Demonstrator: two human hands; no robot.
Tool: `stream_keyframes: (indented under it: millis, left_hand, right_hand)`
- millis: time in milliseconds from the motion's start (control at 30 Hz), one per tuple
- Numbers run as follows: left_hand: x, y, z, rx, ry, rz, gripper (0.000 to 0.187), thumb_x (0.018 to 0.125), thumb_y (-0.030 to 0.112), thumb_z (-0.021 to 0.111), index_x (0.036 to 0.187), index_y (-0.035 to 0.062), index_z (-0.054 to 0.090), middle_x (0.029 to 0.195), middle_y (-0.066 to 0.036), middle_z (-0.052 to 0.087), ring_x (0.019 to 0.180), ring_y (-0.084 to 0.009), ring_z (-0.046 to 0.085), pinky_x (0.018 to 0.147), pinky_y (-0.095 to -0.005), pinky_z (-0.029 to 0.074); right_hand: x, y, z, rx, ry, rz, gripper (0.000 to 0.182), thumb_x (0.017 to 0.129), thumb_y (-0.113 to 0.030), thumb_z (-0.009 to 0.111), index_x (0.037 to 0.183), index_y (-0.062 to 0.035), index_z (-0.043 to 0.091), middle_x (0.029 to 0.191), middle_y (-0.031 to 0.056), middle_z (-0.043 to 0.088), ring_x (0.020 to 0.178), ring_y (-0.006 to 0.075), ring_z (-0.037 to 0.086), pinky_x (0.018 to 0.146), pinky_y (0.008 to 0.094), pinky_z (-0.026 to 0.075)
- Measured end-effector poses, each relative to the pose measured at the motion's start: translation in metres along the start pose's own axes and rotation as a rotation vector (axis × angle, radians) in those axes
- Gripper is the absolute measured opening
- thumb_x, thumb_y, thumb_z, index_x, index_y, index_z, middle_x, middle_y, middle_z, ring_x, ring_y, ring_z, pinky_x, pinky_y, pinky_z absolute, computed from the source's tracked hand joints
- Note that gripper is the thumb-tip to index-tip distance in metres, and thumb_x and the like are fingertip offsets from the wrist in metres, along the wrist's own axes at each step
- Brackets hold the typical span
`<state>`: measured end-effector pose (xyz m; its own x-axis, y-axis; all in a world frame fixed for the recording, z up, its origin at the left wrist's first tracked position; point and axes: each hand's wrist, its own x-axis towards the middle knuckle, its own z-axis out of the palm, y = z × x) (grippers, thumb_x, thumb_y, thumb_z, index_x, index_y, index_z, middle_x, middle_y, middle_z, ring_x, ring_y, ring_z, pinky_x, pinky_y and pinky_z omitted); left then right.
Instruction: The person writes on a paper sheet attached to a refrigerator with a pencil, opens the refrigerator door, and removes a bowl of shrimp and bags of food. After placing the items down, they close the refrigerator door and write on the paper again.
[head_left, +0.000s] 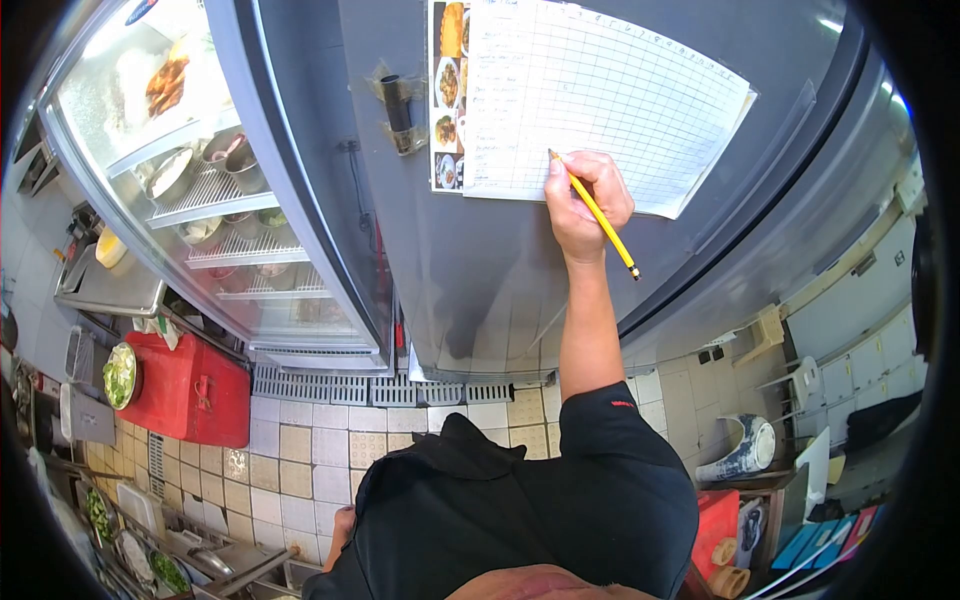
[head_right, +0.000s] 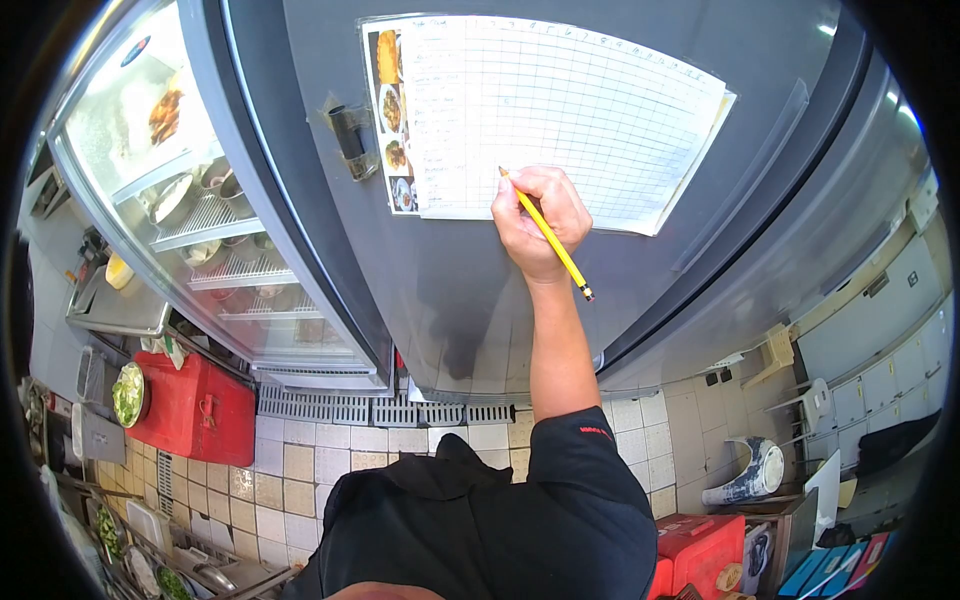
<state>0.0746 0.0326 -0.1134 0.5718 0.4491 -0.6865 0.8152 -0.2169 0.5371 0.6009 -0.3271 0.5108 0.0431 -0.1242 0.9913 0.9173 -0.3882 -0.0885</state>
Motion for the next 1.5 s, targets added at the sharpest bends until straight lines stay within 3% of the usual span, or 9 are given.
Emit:
stream_keyframes:
  millis: [567,867,1500]
  left_hand:
    - [0.007,0.005,-0.001,0.037,-0.006,-0.014,0.041,0.08,0.037,0.066,0.097,-0.0003,0.071,0.09,-0.019,0.071,0.088,-0.0266,0.069,0.078,-0.0343,0.052]
    - [0.008,0.01,-0.002,0.039,0.03,-0.126,0.043,0.081,0.036,0.067,0.1,-0.0027,0.07,0.089,-0.018,0.071,0.086,-0.0247,0.068,0.078,-0.0328,0.052]
    - [0.001,0.013,0.001,-0.037,0.02,-0.027,0.038,0.087,0.029,0.063,0.103,-0.005,0.068,0.091,-0.017,0.071,0.087,-0.0221,0.067,0.077,-0.0319,0.051]
  right_hand:
    - [0.0,0.002,0.004,-0.016,0.024,-0.031,0.021,0.067,0.01,0.071,0.078,-0.0027,0.059,0.072,0.009,0.062,0.059,0.0152,0.059,0.051,0.0236,0.049]
    - [-0.002,0.005,-0.001,0.022,0.008,0.029,0.021,0.067,0.01,0.07,0.076,-0.0035,0.057,0.072,0.0092,0.062,0.059,0.0145,0.059,0.051,0.0234,0.048]
    - [-0.002,0.003,0.003,-0.046,0.018,0.001,0.021,0.067,0.01,0.069,0.077,-0.0037,0.057,0.072,0.0096,0.062,0.058,0.0152,0.058,0.05,0.0241,0.048]
